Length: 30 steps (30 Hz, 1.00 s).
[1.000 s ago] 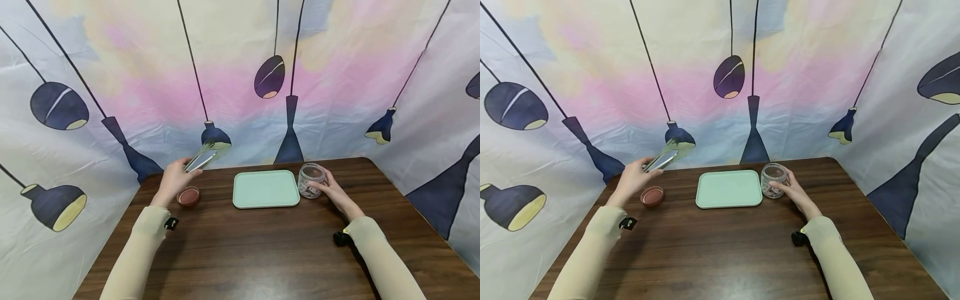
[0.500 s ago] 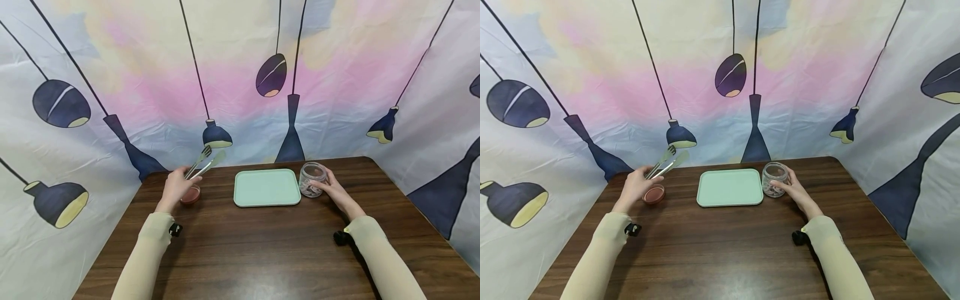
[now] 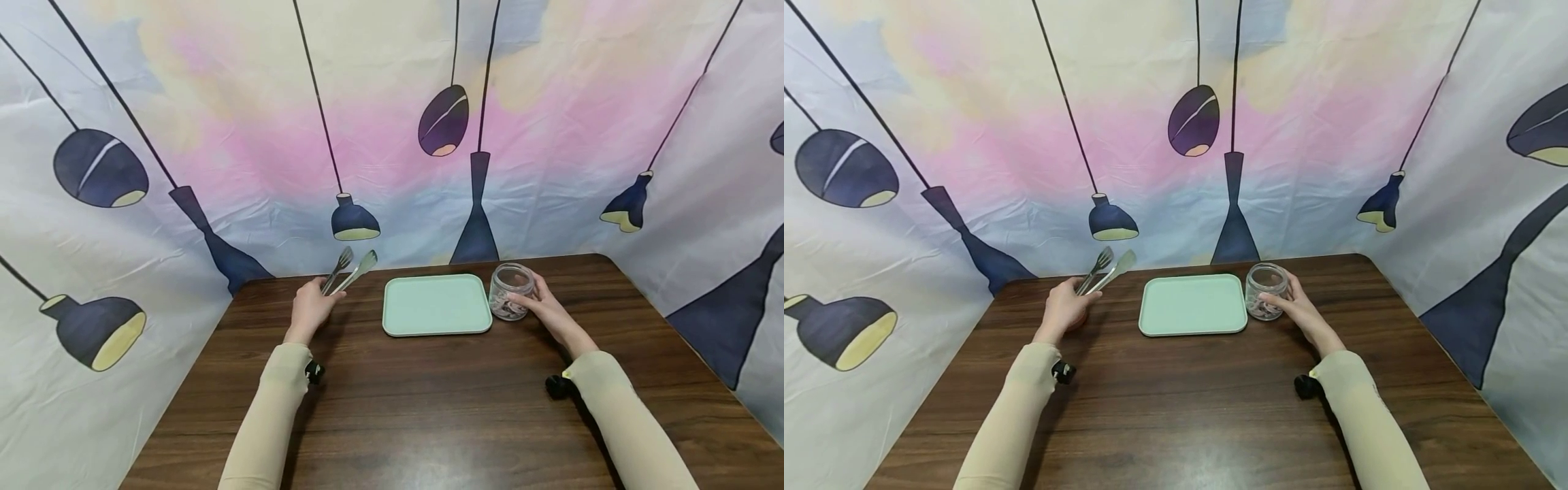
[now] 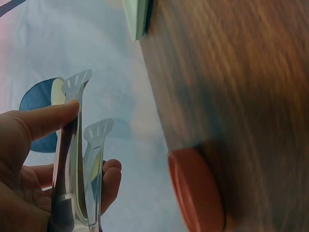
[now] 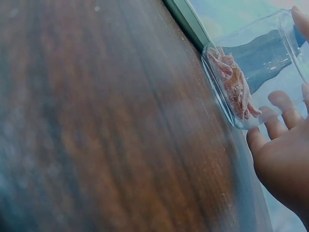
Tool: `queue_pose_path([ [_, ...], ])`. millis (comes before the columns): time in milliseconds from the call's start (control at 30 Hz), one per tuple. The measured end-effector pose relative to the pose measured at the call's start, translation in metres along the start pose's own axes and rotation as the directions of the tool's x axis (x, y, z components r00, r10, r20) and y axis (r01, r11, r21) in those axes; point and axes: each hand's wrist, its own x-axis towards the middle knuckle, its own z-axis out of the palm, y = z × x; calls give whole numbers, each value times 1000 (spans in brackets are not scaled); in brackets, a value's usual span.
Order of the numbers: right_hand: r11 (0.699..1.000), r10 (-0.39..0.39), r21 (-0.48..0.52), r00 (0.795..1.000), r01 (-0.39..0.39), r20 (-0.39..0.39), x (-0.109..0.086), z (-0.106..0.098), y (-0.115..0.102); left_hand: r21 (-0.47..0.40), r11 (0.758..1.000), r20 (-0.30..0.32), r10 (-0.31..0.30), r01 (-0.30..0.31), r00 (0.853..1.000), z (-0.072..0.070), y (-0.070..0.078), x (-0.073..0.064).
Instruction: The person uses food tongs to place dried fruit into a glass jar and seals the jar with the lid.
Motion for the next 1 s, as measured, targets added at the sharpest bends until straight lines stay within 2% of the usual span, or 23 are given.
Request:
queue_pose_path([
  [300, 1000, -2, 13, 1000, 2, 0, 2, 0, 0, 9, 1000, 52, -14, 14, 999, 21, 1, -1],
  [567, 1000, -1, 17, 1000, 1, 4, 1, 0, 1, 30, 1000, 98, -9, 7, 995, 27, 0, -3],
  [1000, 999, -16, 47, 1000, 16, -3, 3, -1, 4, 71, 997, 150, -40, 30, 988, 33, 3, -3],
])
